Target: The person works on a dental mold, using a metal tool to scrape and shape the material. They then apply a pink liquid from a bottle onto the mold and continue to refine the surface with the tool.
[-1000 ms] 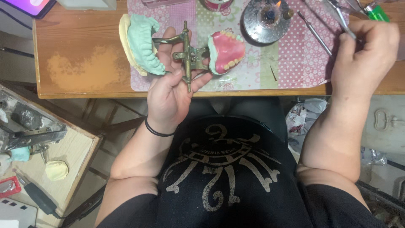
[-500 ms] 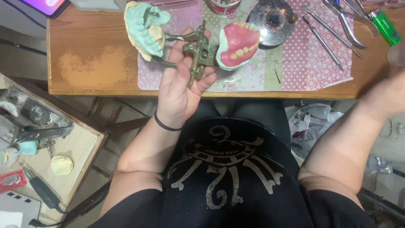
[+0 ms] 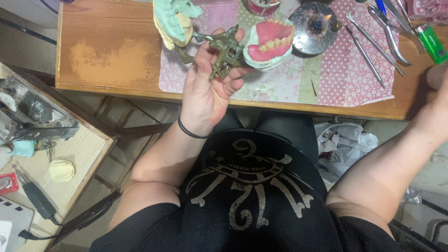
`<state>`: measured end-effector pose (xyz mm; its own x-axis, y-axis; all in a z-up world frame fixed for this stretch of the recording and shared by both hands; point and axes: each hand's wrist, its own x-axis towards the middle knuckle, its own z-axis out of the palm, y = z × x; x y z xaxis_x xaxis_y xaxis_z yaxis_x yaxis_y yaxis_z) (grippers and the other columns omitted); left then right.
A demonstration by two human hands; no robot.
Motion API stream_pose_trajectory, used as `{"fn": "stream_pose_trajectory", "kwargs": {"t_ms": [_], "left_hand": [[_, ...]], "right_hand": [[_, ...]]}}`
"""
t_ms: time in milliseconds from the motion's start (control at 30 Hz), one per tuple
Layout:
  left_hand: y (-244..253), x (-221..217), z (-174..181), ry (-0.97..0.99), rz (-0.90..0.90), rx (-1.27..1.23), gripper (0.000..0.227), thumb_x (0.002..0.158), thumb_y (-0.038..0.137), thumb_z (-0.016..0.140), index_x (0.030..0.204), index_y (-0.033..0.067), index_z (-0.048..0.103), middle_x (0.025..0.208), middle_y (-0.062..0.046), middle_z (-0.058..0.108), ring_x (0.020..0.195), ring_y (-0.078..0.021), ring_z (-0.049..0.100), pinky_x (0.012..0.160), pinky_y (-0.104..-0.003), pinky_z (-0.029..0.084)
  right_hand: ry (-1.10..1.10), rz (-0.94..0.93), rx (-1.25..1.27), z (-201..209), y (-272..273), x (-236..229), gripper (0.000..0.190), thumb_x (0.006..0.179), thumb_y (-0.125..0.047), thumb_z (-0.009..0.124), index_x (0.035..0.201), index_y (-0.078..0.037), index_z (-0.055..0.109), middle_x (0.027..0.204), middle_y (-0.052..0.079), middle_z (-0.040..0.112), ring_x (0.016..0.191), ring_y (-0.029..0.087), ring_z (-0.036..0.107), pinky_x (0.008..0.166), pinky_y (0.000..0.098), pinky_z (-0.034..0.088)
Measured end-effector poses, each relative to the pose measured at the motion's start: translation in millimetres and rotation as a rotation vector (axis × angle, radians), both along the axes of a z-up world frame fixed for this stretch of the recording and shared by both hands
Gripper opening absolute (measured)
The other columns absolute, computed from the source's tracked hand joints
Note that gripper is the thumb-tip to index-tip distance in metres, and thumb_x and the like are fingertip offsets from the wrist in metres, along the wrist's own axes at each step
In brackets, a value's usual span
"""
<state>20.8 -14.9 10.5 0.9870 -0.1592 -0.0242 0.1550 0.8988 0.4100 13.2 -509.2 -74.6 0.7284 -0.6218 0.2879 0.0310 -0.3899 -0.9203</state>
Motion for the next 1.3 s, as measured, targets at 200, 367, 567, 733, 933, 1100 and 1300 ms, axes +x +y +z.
{"fn": "stream_pose_trajectory", "kwargs": {"t_ms": [200, 367, 567, 733, 933, 1100, 1300], "left_hand": [[-1.2, -0.6, -1.4, -0.002, 0.007, 0.005, 0.069, 0.099, 0.036, 0.067, 0.154, 0.0048, 0.039, 0.164, -0.029, 0.042, 0.099, -0.0379, 0.077, 0.076, -0.036, 0.069], [-2.3, -4.3, -1.3, 0.007, 0.025, 0.024, 0.075, 0.095, 0.038, 0.072, 0.155, 0.0053, 0.040, 0.163, -0.030, 0.043, 0.097, -0.0381, 0.077, 0.073, -0.035, 0.069], [-1.1, -6.7, -0.8, 0.032, 0.055, 0.046, 0.072, 0.095, 0.036, 0.073, 0.153, 0.0068, 0.043, 0.160, -0.029, 0.048, 0.100, -0.0399, 0.076, 0.074, -0.035, 0.069], [-1.1, -7.6, -1.7, 0.045, 0.063, 0.060, 0.066, 0.096, 0.036, 0.072, 0.150, 0.0082, 0.046, 0.158, -0.029, 0.051, 0.100, -0.0403, 0.076, 0.074, -0.034, 0.069], [-3.3, -7.9, -3.2, 0.048, 0.047, 0.038, 0.065, 0.097, 0.036, 0.072, 0.150, 0.0098, 0.045, 0.160, -0.028, 0.048, 0.101, -0.0406, 0.076, 0.074, -0.035, 0.069], [-4.2, -8.7, -4.2, 0.015, 0.033, 0.010, 0.062, 0.098, 0.034, 0.071, 0.148, 0.0068, 0.046, 0.159, -0.030, 0.048, 0.102, -0.0406, 0.076, 0.077, -0.036, 0.069], [-12.1, -7.4, 1.4, 0.032, -0.007, -0.044, 0.070, 0.096, 0.042, 0.072, 0.147, -0.0002, 0.048, 0.147, -0.031, 0.057, 0.093, -0.0361, 0.077, 0.072, -0.035, 0.070]], "right_hand": [[-0.374, 0.345, -0.301, 87.2, 166.7, -17.5, 0.051, 0.099, -0.022, 0.086, 0.130, 0.007, 0.058, 0.120, 0.023, 0.061, 0.108, 0.036, 0.062, 0.098, 0.0486, 0.052], [-0.354, 0.628, -0.393, 117.6, 246.4, -20.5, 0.065, 0.086, -0.038, 0.086, 0.123, 0.008, 0.059, 0.115, 0.023, 0.065, 0.101, 0.035, 0.065, 0.094, 0.0447, 0.054], [-0.230, 0.604, -0.544, 138.0, 276.4, -22.1, 0.077, 0.085, -0.053, 0.078, 0.125, 0.011, 0.066, 0.116, 0.022, 0.070, 0.104, 0.035, 0.067, 0.094, 0.0429, 0.051], [-0.228, 0.574, -0.541, 134.9, 275.3, -23.9, 0.067, 0.090, -0.046, 0.081, 0.123, 0.010, 0.064, 0.116, 0.023, 0.069, 0.104, 0.035, 0.067, 0.095, 0.0425, 0.052], [-0.214, 0.576, -0.627, 139.4, 274.0, -22.9, 0.068, 0.092, -0.047, 0.082, 0.124, 0.010, 0.067, 0.115, 0.021, 0.071, 0.102, 0.036, 0.068, 0.093, 0.0433, 0.051], [-0.318, 0.612, -0.449, 128.3, 253.5, -18.2, 0.063, 0.091, -0.031, 0.086, 0.128, 0.010, 0.058, 0.122, 0.026, 0.064, 0.111, 0.038, 0.064, 0.101, 0.0443, 0.053], [-0.443, 0.349, -0.390, 104.3, 140.6, -9.6, 0.047, 0.106, -0.012, 0.076, 0.138, 0.011, 0.050, 0.128, 0.027, 0.053, 0.120, 0.041, 0.056, 0.108, 0.0507, 0.045]]}}
